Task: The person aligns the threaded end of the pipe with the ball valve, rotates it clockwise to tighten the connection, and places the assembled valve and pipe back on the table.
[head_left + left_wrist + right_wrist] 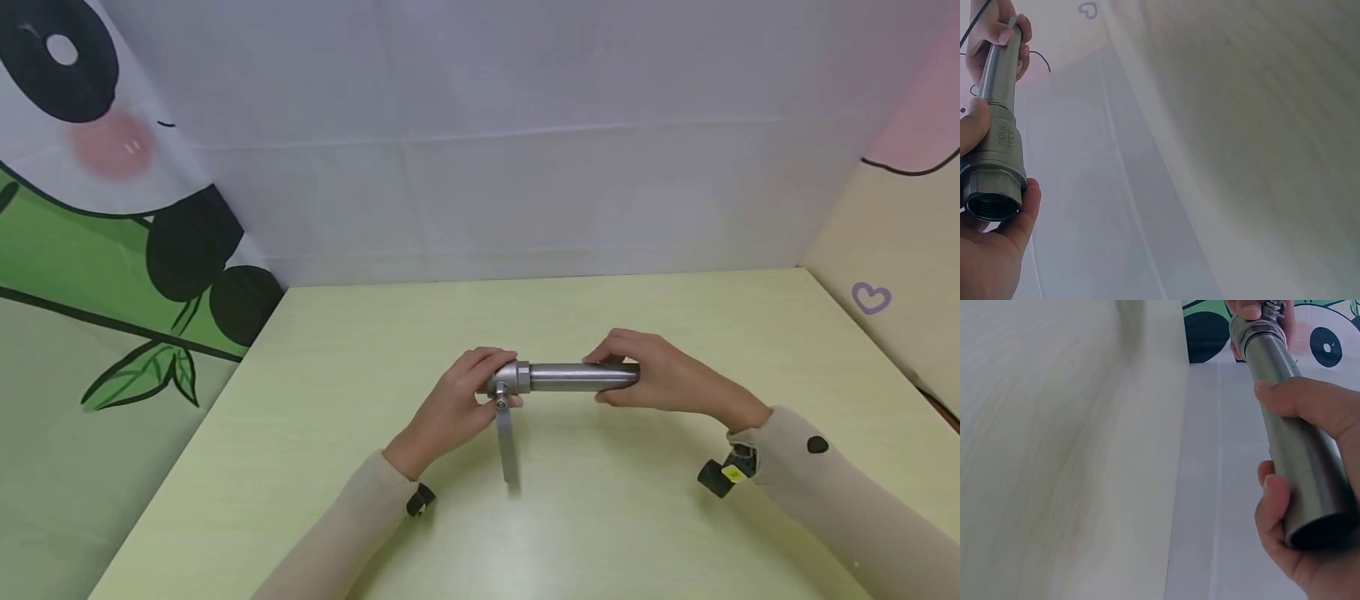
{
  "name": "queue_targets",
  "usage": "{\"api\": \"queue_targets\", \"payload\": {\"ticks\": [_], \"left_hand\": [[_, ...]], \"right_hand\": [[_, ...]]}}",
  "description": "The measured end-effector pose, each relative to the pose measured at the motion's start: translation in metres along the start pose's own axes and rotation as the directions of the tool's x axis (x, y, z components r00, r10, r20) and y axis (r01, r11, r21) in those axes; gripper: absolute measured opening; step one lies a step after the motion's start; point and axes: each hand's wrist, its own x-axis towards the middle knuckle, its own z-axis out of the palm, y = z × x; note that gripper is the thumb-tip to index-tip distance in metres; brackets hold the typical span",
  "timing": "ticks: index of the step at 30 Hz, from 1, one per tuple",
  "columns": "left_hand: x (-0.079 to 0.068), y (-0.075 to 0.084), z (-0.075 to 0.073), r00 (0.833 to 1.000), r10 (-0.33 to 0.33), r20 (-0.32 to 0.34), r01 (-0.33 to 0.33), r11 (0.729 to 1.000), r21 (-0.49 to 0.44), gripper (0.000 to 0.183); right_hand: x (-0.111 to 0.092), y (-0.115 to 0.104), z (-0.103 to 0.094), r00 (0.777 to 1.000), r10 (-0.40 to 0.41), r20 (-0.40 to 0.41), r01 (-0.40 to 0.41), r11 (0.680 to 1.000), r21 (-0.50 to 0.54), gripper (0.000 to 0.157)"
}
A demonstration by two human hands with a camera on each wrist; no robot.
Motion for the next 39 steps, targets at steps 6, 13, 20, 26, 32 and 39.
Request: {"api": "queue_targets", "payload": {"ticks": [6,13,20,26,32,39], "left_hand": [[-0.001,0.0,0.0,1.0,0.009,-0.004,-0.009,1.0,0.0,0.052],[0.0,0.001,0.0,1.0,0.0,0.005,0.0,1.0,-0.005,0.052],[0.0,0.001,0.0,1.0,-0.002,0.018,0.002,1.0,-0.001,0.052],[-0.001,0.001,-0.001,1.0,-0.006,0.026,0.005,1.0,0.003,0.053],[0.0,0.002,-0.001,0.999,-0.002,0.032,0.002,1.0,0.003,0.053],[0.0,0.001,-0.002,1.0,-0.01,0.03,0.01,1.0,0.008,0.053]], "right_hand": [[-0.001,0.001,-0.001,0.987,0.158,0.025,-0.16,0.977,0.138,0.039],[0.0,0.006,-0.003,0.956,0.27,0.116,-0.289,0.932,0.22,0.031],[0.001,0.012,-0.005,0.932,0.269,0.243,-0.335,0.894,0.297,0.031],[0.002,0.015,-0.007,0.926,0.237,0.295,-0.326,0.895,0.304,0.028],[0.003,0.01,-0.006,0.931,0.24,0.275,-0.306,0.924,0.229,0.04],[0.003,0.004,-0.003,0.978,0.147,0.151,-0.174,0.968,0.182,0.052]]}}
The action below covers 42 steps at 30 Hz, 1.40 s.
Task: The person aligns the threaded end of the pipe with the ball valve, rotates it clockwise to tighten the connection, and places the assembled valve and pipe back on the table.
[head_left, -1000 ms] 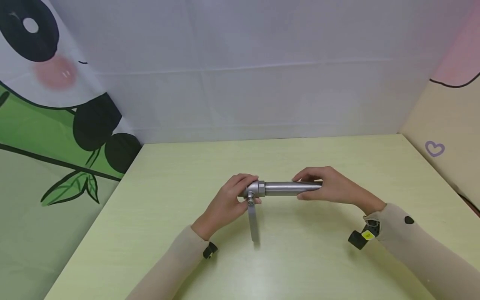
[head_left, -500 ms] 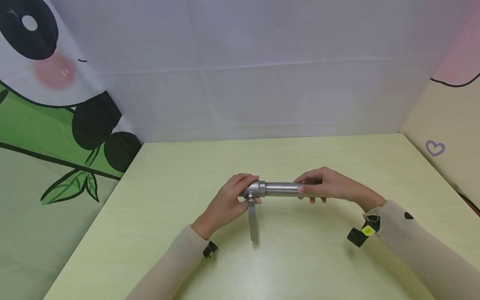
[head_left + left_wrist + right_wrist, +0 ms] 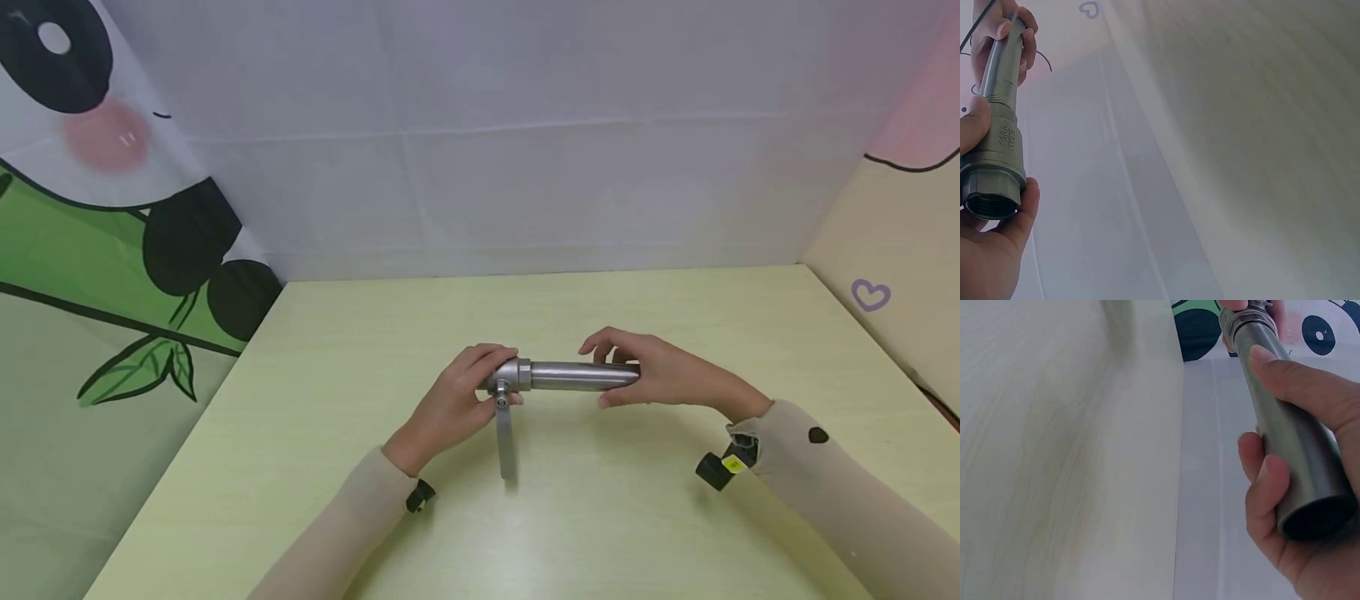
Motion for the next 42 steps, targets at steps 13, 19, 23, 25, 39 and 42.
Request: {"api": "queue_targets", "payload": {"ticks": [13,19,23,25,39,42], "left_hand": [[-0.001,-0.003,0.001,1.0,0.014,-0.013,-0.014,1.0,-0.006,0.052],[-0.001,-0.004,0.001,1.0,0.017,-0.014,-0.017,1.0,-0.012,0.052],[0.0,-0.003,0.0,1.0,0.023,-0.02,-0.023,1.0,-0.01,0.052],[0.001,-0.003,0.0,1.0,0.023,-0.021,-0.024,1.0,-0.01,0.052],[0.002,-0.003,-0.001,1.0,0.018,-0.002,-0.018,1.0,0.012,0.052],[0.002,-0.002,-0.002,1.0,0.019,0.002,-0.019,1.0,0.013,0.053]], "right_hand": [[-0.002,0.003,0.006,0.905,-0.415,-0.093,0.323,0.814,-0.483,0.037],[-0.002,0.001,0.003,0.965,-0.248,-0.082,0.21,0.925,-0.318,0.038],[-0.001,0.002,-0.001,0.994,-0.108,-0.033,0.1,0.978,-0.184,0.039],[0.001,0.004,-0.003,1.0,-0.028,0.003,0.028,0.994,-0.107,0.04],[0.008,0.009,-0.013,0.966,0.122,0.226,-0.169,0.965,0.202,0.034],[0.008,0.008,-0.013,0.961,0.136,0.242,-0.181,0.968,0.174,0.033]]}}
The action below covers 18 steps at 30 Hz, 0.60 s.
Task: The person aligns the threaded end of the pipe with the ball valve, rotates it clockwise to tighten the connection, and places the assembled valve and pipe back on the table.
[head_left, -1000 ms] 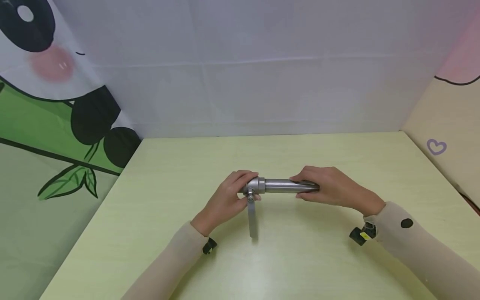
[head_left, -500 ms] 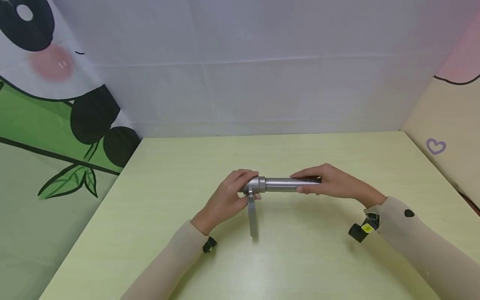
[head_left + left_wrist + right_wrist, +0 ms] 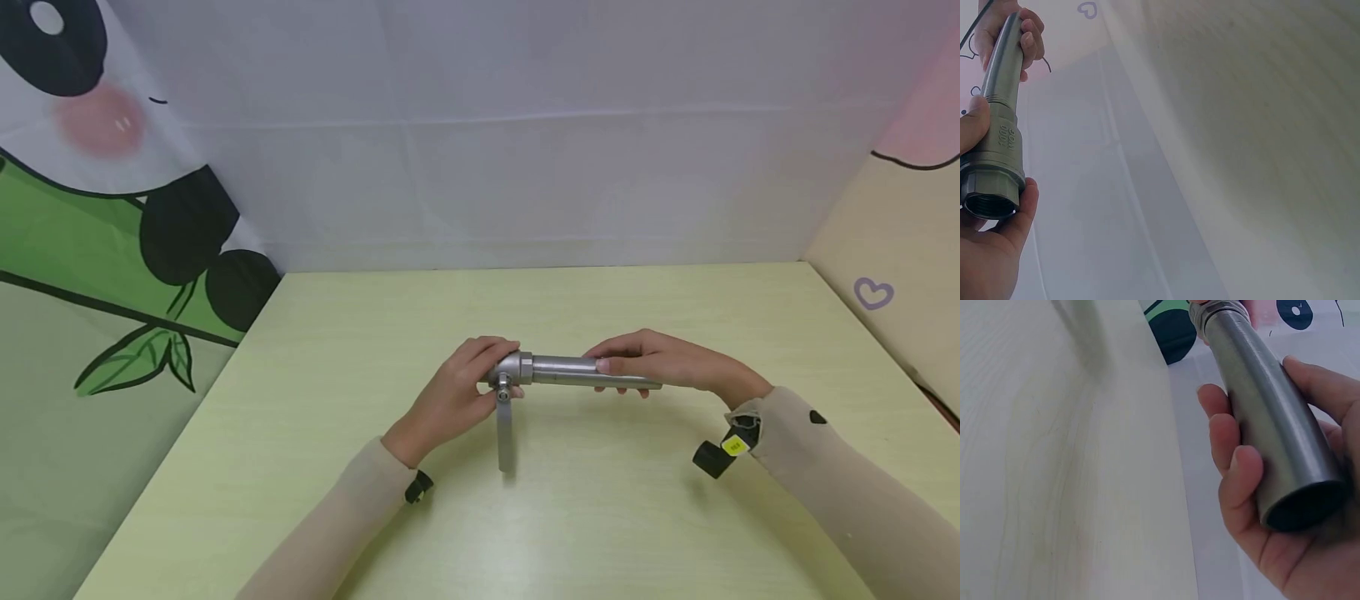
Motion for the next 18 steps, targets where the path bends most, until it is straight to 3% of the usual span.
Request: {"api": "queue_targets", "payload": {"ticks": [8,15,18], "left_hand": [[0.001,0.002,-0.001,1.0,-0.011,0.003,0.011,1.0,-0.004,0.054],[0.0,0.002,-0.001,1.0,-0.021,0.007,0.021,1.0,-0.006,0.054],[0.0,0.001,0.0,1.0,-0.021,0.006,0.021,1.0,-0.003,0.053]], "right_hand": [[-0.002,-0.005,0.004,0.999,0.001,-0.044,-0.006,0.994,-0.112,0.033],[-0.004,-0.008,0.015,0.98,-0.137,-0.142,0.096,0.959,-0.265,0.064],[-0.004,-0.009,0.018,0.968,-0.173,-0.18,0.106,0.939,-0.328,0.064]]}}
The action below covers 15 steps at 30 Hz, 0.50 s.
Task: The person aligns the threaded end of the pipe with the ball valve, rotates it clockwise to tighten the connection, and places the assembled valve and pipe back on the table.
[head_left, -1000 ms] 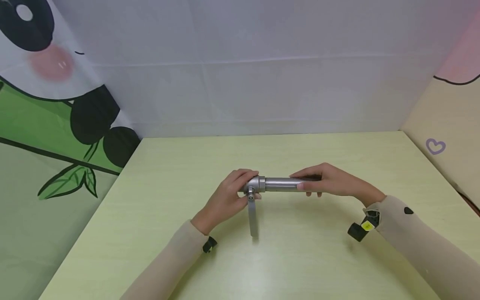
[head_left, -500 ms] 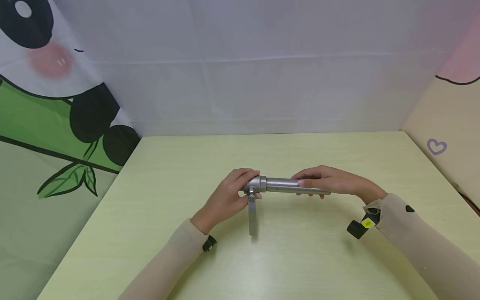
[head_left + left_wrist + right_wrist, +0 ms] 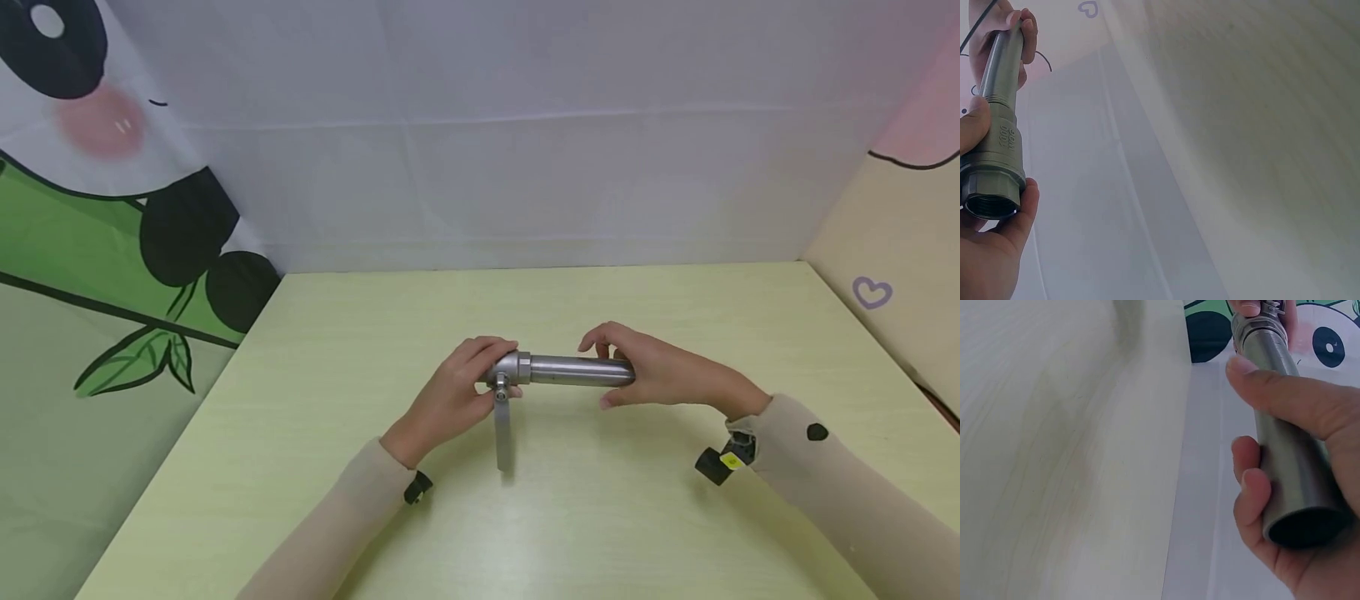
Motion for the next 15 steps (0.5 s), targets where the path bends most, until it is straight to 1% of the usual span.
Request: {"api": "queue_targets", "payload": {"ticks": [3,9,12,15], "left_hand": [[-0.0003,-0.0002,0.0007,1.0,0.002,-0.003,-0.002,1.0,-0.003,0.053],[-0.0005,0.0004,0.0015,1.0,0.008,-0.01,-0.008,1.0,-0.013,0.052],[-0.0003,0.0009,0.0017,1.0,0.012,-0.013,-0.013,1.0,-0.014,0.052],[0.0,0.001,0.0018,1.0,0.008,-0.014,-0.008,1.0,-0.015,0.052]], "right_hand": [[-0.0003,-0.0003,0.0016,0.999,-0.027,-0.04,0.025,0.999,-0.044,0.058],[-0.0017,-0.0012,0.0037,0.992,-0.09,-0.089,0.078,0.989,-0.126,0.048],[-0.0031,-0.0008,0.004,0.98,-0.155,-0.125,0.13,0.973,-0.19,0.041],[-0.0047,0.0004,0.003,0.961,-0.222,-0.164,0.181,0.956,-0.231,0.039]]}}
